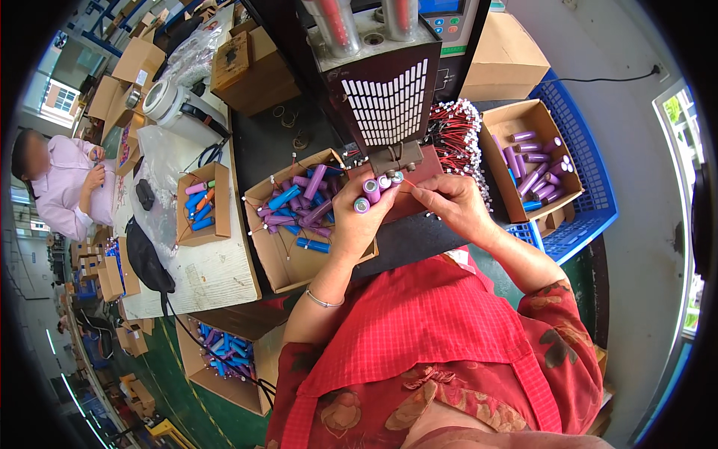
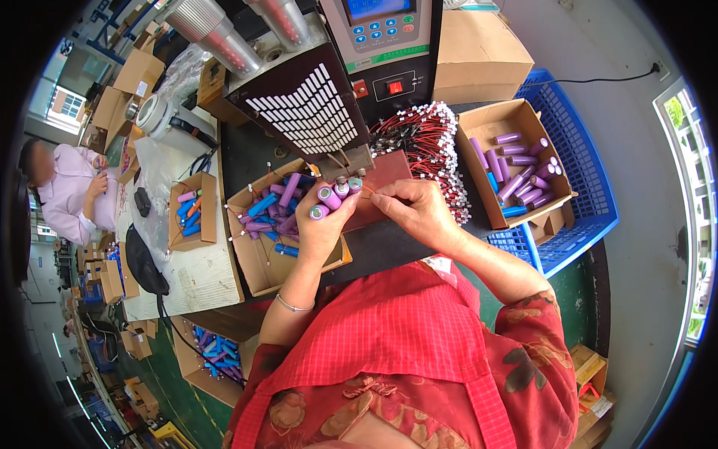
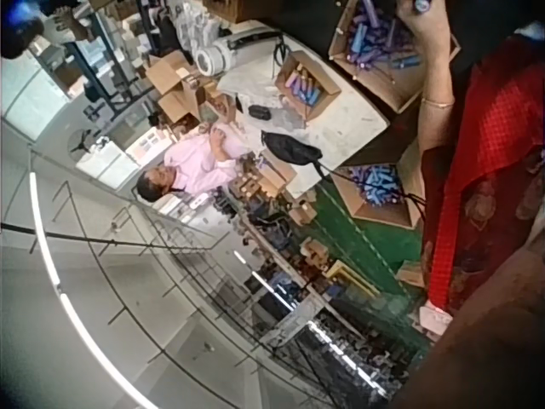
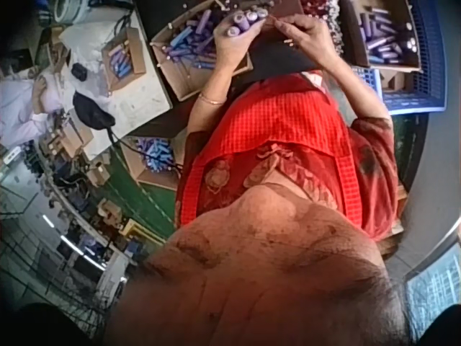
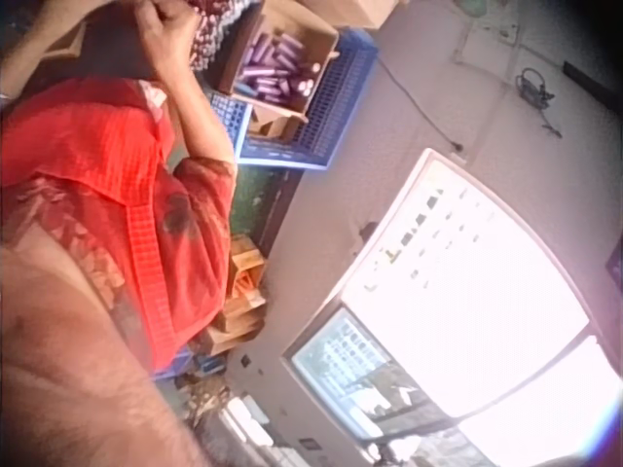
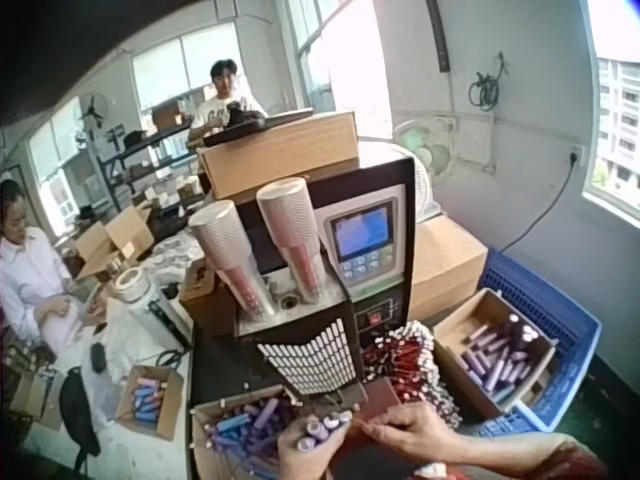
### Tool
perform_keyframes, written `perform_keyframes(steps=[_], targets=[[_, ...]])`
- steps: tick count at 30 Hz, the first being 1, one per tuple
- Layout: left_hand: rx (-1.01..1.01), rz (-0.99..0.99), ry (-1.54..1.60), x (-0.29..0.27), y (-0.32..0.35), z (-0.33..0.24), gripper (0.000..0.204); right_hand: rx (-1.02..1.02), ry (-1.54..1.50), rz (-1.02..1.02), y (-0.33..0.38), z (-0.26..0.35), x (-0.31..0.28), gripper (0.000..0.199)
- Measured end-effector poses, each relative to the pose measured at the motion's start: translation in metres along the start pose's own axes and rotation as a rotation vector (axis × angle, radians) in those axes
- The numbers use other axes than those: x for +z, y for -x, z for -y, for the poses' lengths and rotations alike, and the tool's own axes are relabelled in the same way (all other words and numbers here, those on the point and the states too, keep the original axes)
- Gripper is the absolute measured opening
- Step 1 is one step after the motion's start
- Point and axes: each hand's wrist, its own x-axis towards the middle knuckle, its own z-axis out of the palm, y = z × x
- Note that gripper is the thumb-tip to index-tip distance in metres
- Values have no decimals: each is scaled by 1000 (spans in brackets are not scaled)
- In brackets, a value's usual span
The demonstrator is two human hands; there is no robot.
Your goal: The person attaches wire leads to cylindrical batteries using a spot welding machine and places the assembled batteries into boxes by hand.
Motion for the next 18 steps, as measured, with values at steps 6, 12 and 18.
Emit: perform_keyframes(steps=[6,12,18], targets=[[35,-11,-5,2,-2,-3,21,-63,75,-41,-4,1,1,9],[28,-13,20,5,-7,-1,20,-196,205,-83,-9,2,1,6],[54,-15,3,4,-8,-2,20,-237,232,-125,-7,-1,2,9]])
